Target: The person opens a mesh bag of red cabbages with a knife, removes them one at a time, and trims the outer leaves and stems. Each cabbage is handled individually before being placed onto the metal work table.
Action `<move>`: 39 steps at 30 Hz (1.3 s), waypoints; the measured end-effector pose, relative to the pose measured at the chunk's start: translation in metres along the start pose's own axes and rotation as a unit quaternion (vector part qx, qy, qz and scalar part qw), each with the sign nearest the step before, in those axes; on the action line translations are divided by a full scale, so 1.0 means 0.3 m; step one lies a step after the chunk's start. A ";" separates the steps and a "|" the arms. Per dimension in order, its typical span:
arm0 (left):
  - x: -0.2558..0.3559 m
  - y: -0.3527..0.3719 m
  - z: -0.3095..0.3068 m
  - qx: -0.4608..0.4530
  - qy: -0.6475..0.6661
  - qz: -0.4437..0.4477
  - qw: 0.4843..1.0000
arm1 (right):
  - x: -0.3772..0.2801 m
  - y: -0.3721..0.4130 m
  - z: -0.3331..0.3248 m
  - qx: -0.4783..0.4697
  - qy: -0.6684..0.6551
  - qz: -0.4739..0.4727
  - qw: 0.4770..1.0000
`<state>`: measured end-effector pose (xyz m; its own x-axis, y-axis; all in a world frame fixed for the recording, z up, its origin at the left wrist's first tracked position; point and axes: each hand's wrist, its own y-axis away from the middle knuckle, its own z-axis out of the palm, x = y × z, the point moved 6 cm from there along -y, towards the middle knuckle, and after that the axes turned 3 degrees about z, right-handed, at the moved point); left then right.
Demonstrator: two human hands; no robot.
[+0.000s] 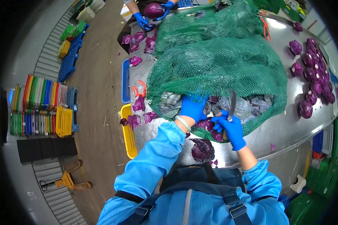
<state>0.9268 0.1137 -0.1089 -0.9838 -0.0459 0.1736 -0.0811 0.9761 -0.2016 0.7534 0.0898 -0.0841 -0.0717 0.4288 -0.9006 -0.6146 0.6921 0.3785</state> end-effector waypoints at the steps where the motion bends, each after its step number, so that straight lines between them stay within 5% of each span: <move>1: -0.008 -0.016 -0.001 -0.037 0.040 0.009 0.998 | 0.037 -0.017 0.029 -0.001 -0.030 -0.001 1.000; 7: -0.048 0.005 -0.138 -0.180 0.184 -0.107 0.960 | 0.164 -0.011 0.098 0.093 -0.068 0.045 0.992; 10: -0.017 0.077 -0.266 -0.127 0.381 -0.186 0.897 | 0.174 0.050 0.052 0.119 -0.085 0.049 0.988; 12: -0.009 0.174 -0.306 -0.007 0.453 -0.152 0.878 | 0.145 0.092 0.070 0.102 -0.102 0.095 0.985; 16: -0.017 0.478 -0.307 0.119 0.595 -0.206 0.768 | 0.136 0.154 0.170 -0.057 -0.053 0.079 0.994; 17: -0.023 0.545 -0.301 0.110 0.574 -0.215 0.782 | 0.151 0.161 0.195 -0.075 0.025 0.088 0.993; 19: -0.040 0.647 -0.308 0.093 0.530 -0.238 0.809 | 0.110 0.164 0.276 -0.065 0.221 -0.206 0.951; 20: -0.040 0.684 -0.309 0.068 0.453 -0.245 0.855 | 0.186 0.166 0.307 -0.119 0.219 -0.092 0.964; 21: -0.030 0.698 -0.313 0.055 0.328 -0.208 0.920 | 0.199 0.169 0.357 -0.134 0.274 -0.160 0.939; 23: -0.021 0.763 -0.238 -0.004 0.198 -0.186 0.962 | 0.282 0.171 0.447 -0.168 0.405 -0.150 0.886; 24: -0.032 0.780 -0.233 -0.004 0.232 -0.237 0.943 | 0.267 0.172 0.506 -0.131 0.409 -0.260 0.865; 26: -0.051 0.815 -0.230 -0.007 0.299 -0.338 0.892 | 0.321 0.089 0.557 -0.131 0.464 -0.199 0.853; 29: -0.027 0.808 -0.273 0.046 0.280 -0.255 0.924 | 0.401 -0.099 0.501 -0.093 0.505 -0.101 0.852; 30: -0.032 0.857 -0.257 0.044 0.271 -0.279 0.920 | 0.423 -0.125 0.479 -0.114 0.439 -0.039 0.891; 34: -0.040 0.975 -0.299 0.058 0.227 -0.377 0.896 | 0.229 0.079 0.455 -0.139 0.427 -0.130 0.884; 35: -0.034 0.981 -0.295 0.051 0.255 -0.382 0.887 | 0.221 0.137 0.430 -0.115 0.413 -0.259 0.865; 39: -0.004 0.965 -0.281 0.059 0.300 -0.416 0.857 | 0.270 0.324 0.424 -0.208 0.483 -0.206 0.825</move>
<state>0.9179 0.4143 -0.0862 -0.3222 -0.5634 0.7608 -0.7640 0.6292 0.1424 0.7878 0.2657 -0.0928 -0.2587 -0.5959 -0.7602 -0.9453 0.3182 0.0722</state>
